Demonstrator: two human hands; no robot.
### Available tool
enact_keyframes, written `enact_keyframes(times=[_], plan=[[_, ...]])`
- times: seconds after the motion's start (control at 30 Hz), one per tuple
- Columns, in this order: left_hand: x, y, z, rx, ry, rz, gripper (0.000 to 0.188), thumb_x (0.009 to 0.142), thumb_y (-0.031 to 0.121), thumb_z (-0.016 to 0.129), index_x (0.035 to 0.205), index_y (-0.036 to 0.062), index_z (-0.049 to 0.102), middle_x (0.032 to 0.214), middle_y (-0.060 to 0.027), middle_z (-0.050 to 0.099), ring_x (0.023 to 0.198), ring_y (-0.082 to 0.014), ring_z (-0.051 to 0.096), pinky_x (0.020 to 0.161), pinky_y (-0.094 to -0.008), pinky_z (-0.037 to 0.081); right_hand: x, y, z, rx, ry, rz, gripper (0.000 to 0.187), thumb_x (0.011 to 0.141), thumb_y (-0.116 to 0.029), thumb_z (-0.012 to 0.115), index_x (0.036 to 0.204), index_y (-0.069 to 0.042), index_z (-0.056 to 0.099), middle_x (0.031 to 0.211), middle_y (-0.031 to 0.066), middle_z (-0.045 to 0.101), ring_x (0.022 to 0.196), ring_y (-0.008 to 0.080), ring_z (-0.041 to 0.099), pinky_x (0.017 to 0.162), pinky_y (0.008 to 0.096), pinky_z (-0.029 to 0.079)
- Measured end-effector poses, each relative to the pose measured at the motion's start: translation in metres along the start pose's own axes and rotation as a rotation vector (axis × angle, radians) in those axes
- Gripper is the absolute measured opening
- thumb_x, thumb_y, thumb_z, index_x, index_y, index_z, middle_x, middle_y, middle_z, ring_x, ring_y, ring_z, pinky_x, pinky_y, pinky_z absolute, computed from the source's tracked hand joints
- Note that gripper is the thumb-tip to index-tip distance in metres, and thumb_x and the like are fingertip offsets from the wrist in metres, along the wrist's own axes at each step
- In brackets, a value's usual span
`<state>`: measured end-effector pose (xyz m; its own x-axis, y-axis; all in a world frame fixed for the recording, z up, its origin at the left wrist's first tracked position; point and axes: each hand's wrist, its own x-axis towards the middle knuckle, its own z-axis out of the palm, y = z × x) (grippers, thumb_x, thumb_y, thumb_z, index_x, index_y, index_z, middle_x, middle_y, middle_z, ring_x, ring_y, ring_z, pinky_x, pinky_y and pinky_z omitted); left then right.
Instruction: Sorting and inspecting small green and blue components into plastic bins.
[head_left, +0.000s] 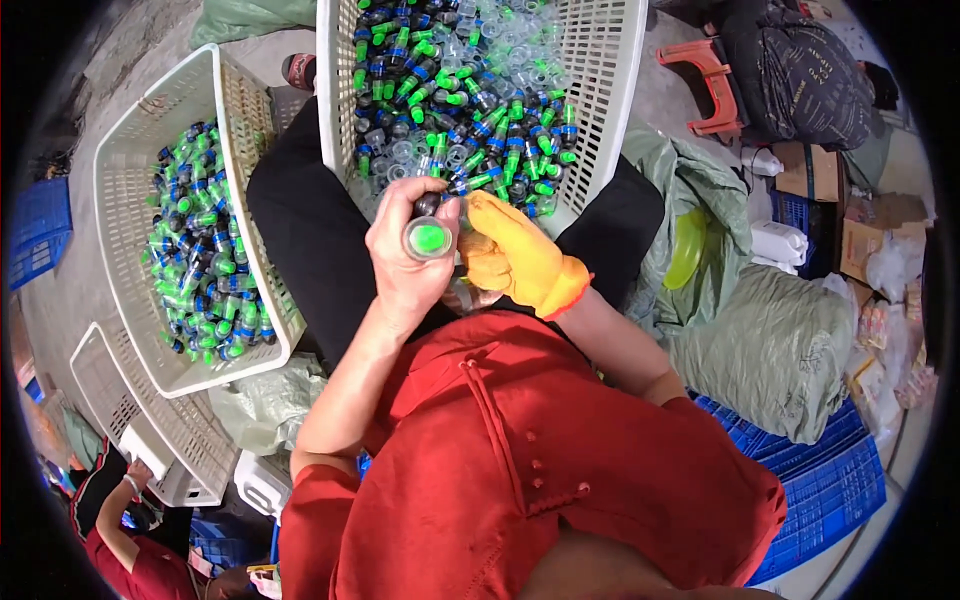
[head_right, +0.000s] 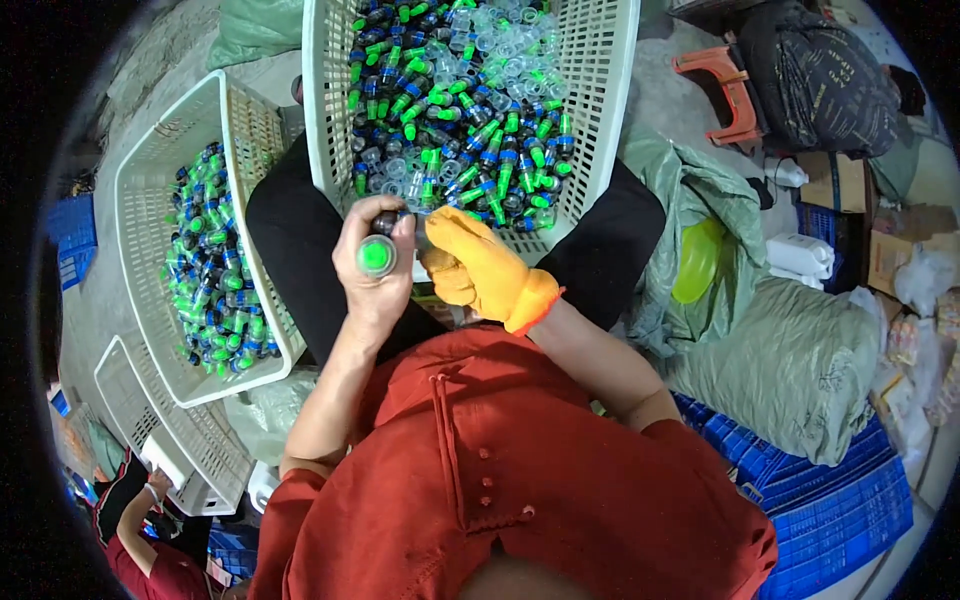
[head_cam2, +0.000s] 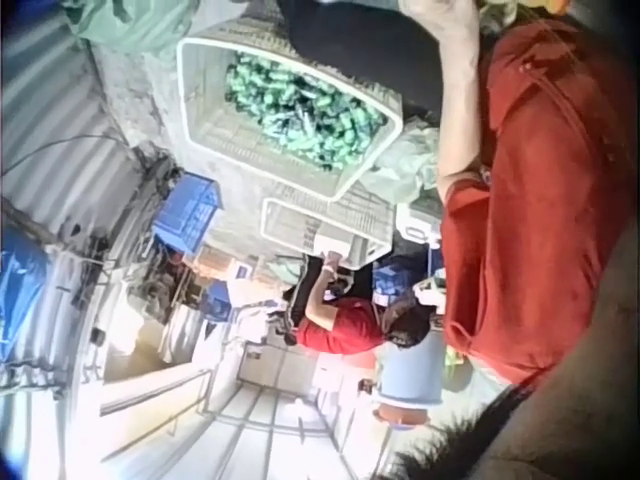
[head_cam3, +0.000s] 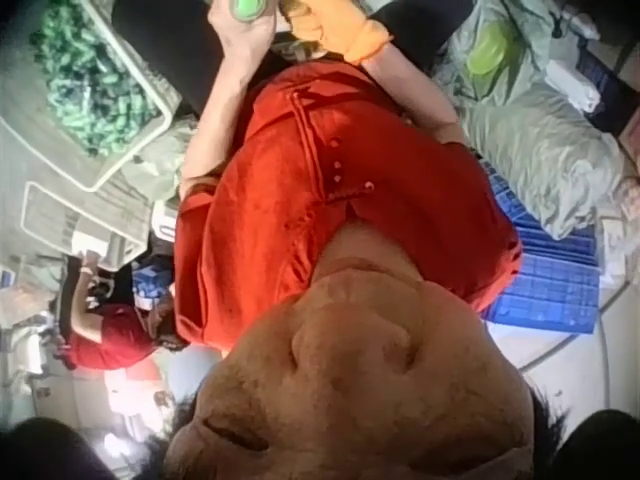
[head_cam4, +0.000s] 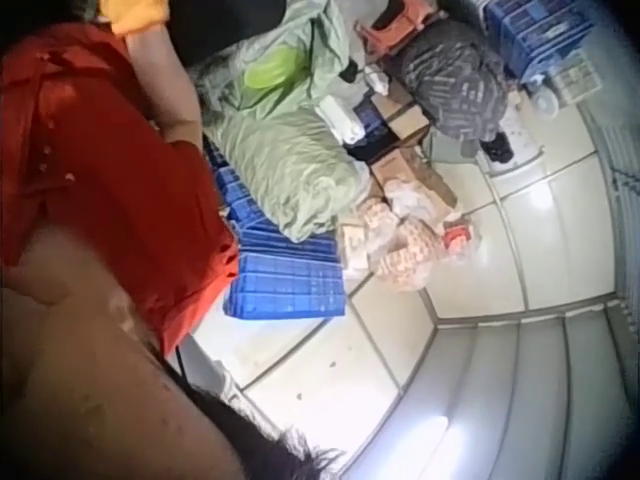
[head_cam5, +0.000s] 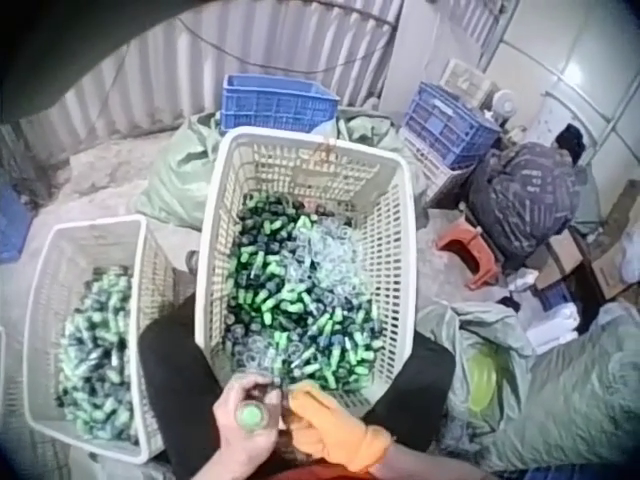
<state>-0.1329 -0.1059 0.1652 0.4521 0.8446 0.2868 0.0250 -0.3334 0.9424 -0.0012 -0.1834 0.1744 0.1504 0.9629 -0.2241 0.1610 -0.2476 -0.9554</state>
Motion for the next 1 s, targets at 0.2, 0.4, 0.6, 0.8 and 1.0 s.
enact_keyframes(times=[0.2, 0.4, 0.6, 0.8, 1.0], plan=[[0.045, 0.004, -0.074, 0.468, 0.085, 0.035, 0.022, 0.081, 0.004, 0.066, 0.103, 0.0055, 0.064, 0.095, -0.0085, 0.065, 0.081, -0.0209, 0.061, 0.075, -0.0312, 0.05, 0.036, -0.004, -0.034, 0.346, -0.235, 0.091, 0.05, 0.092, -0.016, 0.055, 0.138, -0.009, 0.037, 0.104, 0.0108, 0.059, 0.077, 0.0128, 0.055, 0.064, 0.0256, 0.046], [0.019, -0.07, -0.236, 1.383, 0.254, -0.394, 0.058, 0.074, 0.048, 0.077, 0.115, 0.0085, 0.064, 0.102, -0.0104, 0.067, 0.097, -0.0261, 0.062, 0.084, -0.0371, 0.05, 0.12, 0.15, -0.199, -1.192, 0.464, 0.12, 0.04, 0.081, -0.023, 0.061, 0.118, -0.01, 0.055, 0.104, 0.0145, 0.059, 0.1, 0.0333, 0.058, 0.084, 0.0406, 0.048], [0.085, -0.064, 0.02, 0.34, -0.388, -0.297, 0.028, 0.081, 0.016, 0.069, 0.105, 0.0039, 0.066, 0.104, -0.0128, 0.066, 0.087, -0.028, 0.064, 0.076, -0.0331, 0.05, 0.154, 0.179, -0.212, -1.144, 0.418, -0.027, 0.033, 0.079, -0.019, 0.062, 0.11, -0.009, 0.056, 0.097, 0.0135, 0.06, 0.088, 0.0332, 0.06, 0.075, 0.0394, 0.049], [0.077, -0.19, 0.158, 0.793, -0.454, -0.033, 0.029, 0.077, 0.023, 0.07, 0.09, 0.0023, 0.054, 0.089, -0.0177, 0.058, 0.074, -0.0357, 0.056, 0.067, -0.0467, 0.05, 0.126, 0.115, -0.181, -0.72, 0.45, -0.102, 0.031, 0.077, -0.015, 0.064, 0.105, -0.007, 0.055, 0.097, 0.0113, 0.061, 0.081, 0.0297, 0.059, 0.071, 0.0373, 0.048], [0.078, -0.108, 0.091, 0.194, -0.835, -0.336, 0.032, 0.088, 0.016, 0.06, 0.113, 0.0031, 0.045, 0.09, -0.0163, 0.058, 0.079, -0.0314, 0.058, 0.067, -0.0432, 0.047, 0.052, 0.084, -0.163, -0.546, 0.164, -0.249, 0.027, 0.078, -0.009, 0.063, 0.104, -0.006, 0.056, 0.102, 0.0085, 0.061, 0.083, 0.0251, 0.056, 0.076, 0.0315, 0.044]])
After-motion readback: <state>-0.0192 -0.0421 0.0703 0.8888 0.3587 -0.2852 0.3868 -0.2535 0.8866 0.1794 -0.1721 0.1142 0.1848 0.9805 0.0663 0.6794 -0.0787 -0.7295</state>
